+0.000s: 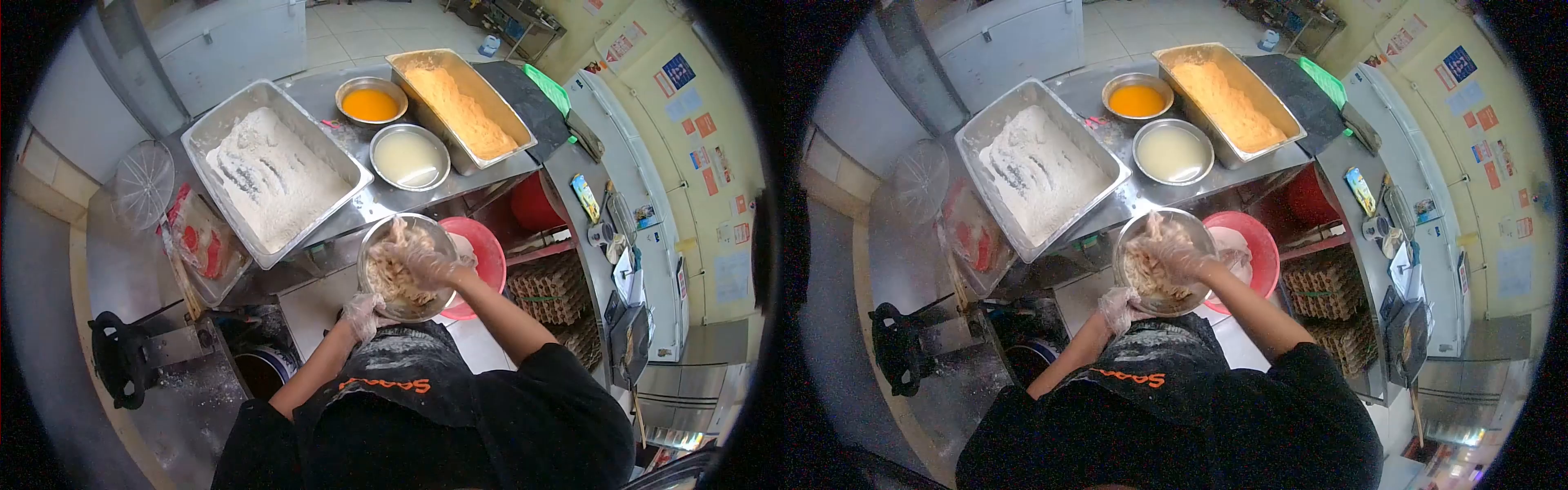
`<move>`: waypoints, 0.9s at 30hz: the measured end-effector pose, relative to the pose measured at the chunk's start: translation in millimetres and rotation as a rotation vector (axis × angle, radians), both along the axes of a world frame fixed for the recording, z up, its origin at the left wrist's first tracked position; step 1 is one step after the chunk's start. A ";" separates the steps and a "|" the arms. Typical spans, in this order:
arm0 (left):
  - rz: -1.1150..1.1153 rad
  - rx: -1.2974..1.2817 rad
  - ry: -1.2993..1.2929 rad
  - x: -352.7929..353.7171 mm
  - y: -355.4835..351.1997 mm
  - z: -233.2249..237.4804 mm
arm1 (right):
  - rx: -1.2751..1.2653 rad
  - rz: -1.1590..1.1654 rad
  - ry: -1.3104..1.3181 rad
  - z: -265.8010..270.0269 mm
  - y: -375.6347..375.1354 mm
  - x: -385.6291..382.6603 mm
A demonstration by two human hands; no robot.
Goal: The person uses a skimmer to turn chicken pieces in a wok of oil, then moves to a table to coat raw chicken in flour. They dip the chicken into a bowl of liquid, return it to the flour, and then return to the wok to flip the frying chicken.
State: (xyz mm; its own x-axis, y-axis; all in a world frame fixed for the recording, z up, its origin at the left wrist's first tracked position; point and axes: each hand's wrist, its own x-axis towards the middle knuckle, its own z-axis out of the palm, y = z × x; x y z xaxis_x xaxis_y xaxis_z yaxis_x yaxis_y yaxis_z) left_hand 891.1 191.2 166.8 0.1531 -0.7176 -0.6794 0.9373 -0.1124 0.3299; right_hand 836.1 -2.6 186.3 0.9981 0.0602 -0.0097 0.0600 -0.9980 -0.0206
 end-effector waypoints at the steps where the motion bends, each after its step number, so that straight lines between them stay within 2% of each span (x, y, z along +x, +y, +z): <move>1: -0.002 -0.015 0.018 -0.5 -1.8 1.0 | 0.081 -0.041 -0.018 -1.7 8.6 2.5; 2: -0.004 0.004 -0.001 -0.2 -4.8 -1.6 | 0.163 -0.080 -0.038 -3.4 17.3 5.0; 5: -0.034 0.060 -0.050 -1.3 -11.9 -13.2 | 0.368 -0.249 0.156 -22.2 28.4 7.0; 7: -0.075 0.076 -0.088 0.9 -17.1 -14.7 | 0.388 -0.326 0.321 -46.8 17.8 10.6; 8: -0.057 0.066 -0.071 0.0 -17.8 -14.0 | 0.351 -0.198 0.194 -53.6 9.3 5.3; 11: -0.017 0.041 -0.060 2.8 -21.2 -12.7 | 0.354 -0.265 0.323 -13.2 -5.2 12.4; 12: -0.015 0.037 -0.076 4.5 -22.6 -14.5 | 0.275 -0.255 0.233 -9.5 -10.9 12.2; 15: 0.017 0.013 -0.069 7.2 -25.0 -12.3 | 0.130 -0.180 0.311 29.8 -27.1 14.2; 16: 0.033 0.001 -0.061 8.7 -26.7 -10.7 | 0.086 -0.092 0.376 21.5 -36.4 15.6; 19: 0.012 -0.032 -0.029 10.5 -33.2 -13.5 | 1.050 -0.731 0.226 36.2 -24.1 23.0; 21: -0.016 -0.027 -0.057 10.5 -37.0 -15.1 | 0.734 -0.379 0.270 -19.0 -31.6 19.3; 23: -0.004 -0.013 -0.079 11.0 -42.3 -14.8 | 0.460 -0.147 0.223 -26.6 -25.3 15.6; 25: 0.046 0.014 -0.093 8.5 -47.5 -13.8 | 0.240 -0.037 0.101 16.3 -4.6 14.9; 27: 0.013 0.055 -0.137 7.6 -53.1 -18.8 | 0.273 -0.092 0.198 -9.5 -19.5 20.9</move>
